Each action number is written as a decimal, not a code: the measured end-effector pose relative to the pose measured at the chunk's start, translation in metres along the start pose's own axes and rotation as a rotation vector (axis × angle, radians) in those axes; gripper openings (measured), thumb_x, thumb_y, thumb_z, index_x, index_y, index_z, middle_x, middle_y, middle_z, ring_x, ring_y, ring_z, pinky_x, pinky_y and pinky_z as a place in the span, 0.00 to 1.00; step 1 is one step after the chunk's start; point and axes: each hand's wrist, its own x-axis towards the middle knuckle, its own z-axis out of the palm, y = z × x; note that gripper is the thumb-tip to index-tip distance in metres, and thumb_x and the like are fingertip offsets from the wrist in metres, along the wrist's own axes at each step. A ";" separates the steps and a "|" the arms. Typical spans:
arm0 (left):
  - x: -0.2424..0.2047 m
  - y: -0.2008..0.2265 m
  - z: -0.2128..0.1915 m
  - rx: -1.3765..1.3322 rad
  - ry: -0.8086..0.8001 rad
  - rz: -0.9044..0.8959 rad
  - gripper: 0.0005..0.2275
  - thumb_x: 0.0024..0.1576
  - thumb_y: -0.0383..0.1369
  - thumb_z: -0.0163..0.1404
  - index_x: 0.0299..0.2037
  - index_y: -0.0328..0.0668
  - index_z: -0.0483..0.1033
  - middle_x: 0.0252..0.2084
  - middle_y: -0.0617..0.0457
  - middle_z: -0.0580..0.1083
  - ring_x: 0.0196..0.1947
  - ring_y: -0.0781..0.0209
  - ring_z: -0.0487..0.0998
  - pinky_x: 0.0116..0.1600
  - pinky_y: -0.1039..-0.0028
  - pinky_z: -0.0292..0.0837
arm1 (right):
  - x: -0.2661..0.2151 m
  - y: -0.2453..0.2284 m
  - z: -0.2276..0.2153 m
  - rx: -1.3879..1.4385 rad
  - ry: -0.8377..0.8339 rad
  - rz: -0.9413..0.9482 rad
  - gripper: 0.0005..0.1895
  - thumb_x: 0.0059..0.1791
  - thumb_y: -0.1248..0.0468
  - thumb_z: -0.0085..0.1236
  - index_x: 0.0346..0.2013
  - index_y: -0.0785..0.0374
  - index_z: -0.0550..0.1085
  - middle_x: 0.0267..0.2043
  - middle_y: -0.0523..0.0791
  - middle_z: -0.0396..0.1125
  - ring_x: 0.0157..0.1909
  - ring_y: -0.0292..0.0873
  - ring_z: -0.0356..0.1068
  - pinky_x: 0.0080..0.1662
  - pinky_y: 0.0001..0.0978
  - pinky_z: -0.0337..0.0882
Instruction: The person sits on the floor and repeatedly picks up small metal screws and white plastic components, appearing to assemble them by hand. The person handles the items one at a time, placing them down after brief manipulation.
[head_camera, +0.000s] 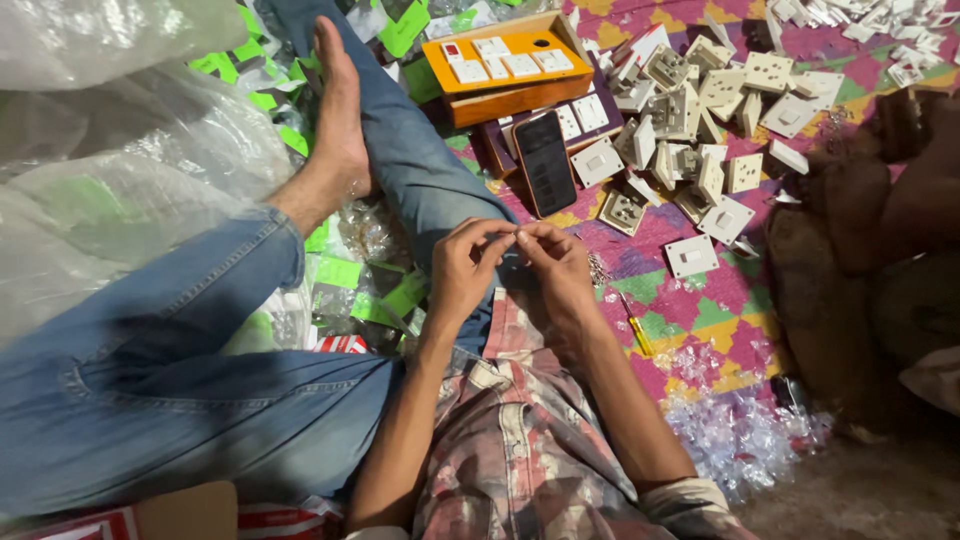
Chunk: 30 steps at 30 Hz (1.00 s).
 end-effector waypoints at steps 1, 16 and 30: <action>0.000 -0.001 0.000 -0.001 0.013 -0.003 0.03 0.57 0.23 0.58 0.39 0.34 0.80 0.35 0.51 0.79 0.26 0.68 0.78 0.31 0.78 0.71 | -0.004 0.000 0.003 0.073 0.011 0.048 0.04 0.51 0.65 0.60 0.39 0.62 0.76 0.29 0.38 0.67 0.29 0.33 0.66 0.32 0.29 0.67; -0.001 -0.009 -0.001 0.026 0.052 -0.022 0.03 0.56 0.22 0.59 0.37 0.32 0.79 0.32 0.52 0.79 0.23 0.68 0.77 0.29 0.77 0.70 | 0.001 0.006 -0.002 -0.494 0.042 -0.251 0.07 0.57 0.65 0.56 0.43 0.67 0.77 0.39 0.42 0.73 0.41 0.32 0.69 0.43 0.25 0.69; 0.000 -0.008 -0.001 0.068 0.085 -0.032 0.02 0.55 0.21 0.58 0.35 0.33 0.79 0.31 0.51 0.79 0.22 0.67 0.78 0.29 0.76 0.70 | -0.004 0.004 0.007 -0.627 0.099 -0.276 0.09 0.55 0.64 0.60 0.43 0.68 0.79 0.38 0.46 0.74 0.37 0.34 0.70 0.40 0.27 0.70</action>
